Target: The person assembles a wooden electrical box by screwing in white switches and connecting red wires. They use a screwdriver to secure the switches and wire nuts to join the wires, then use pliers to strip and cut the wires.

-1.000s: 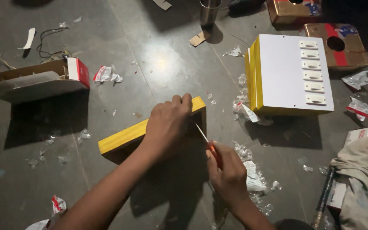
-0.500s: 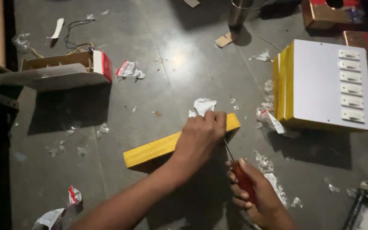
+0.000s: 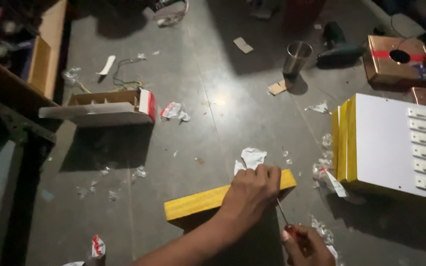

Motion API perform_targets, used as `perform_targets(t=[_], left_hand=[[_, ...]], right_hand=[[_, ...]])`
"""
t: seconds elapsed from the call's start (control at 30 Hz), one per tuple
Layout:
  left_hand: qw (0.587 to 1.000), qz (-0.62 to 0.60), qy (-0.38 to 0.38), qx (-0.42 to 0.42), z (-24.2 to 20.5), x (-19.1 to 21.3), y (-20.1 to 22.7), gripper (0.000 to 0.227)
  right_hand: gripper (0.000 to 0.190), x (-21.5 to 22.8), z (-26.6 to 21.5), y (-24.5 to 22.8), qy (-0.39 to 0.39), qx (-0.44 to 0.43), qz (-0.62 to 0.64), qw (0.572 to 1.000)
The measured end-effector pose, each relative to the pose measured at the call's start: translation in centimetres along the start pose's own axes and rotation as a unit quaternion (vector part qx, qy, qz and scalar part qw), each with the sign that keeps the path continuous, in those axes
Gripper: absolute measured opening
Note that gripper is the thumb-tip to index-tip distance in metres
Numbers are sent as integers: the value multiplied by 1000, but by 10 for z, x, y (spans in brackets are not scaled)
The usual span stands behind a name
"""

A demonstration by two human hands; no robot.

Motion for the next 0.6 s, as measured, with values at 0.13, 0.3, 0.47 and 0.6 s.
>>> perform_targets(t=[0.13, 0.3, 0.47, 0.6], left_hand=[[999, -30, -19, 4, -4, -2, 1, 21], [995, -78, -64, 15, -1, -4, -8, 27], [982, -156, -100, 32, 14, 4, -14, 39], [984, -155, -64, 61, 9, 13, -28, 53]], right_hand=[[19, -9, -21, -42, 132, 380, -130, 906], [25, -30, 23, 75, -41, -33, 115, 992], [37, -25, 43, 51, -149, 0, 147, 978], [25, -14, 6, -63, -69, 230, 64, 969]])
Point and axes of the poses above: each hand's wrist, its own z-axis towards the middle knuckle, its own x-axis out of the back of the hand, y = z × x, the point moved 9 cm from there along z, towards the middle knuckle, and after that the axes turned 5 degrees about x, right-handed, at the moved point
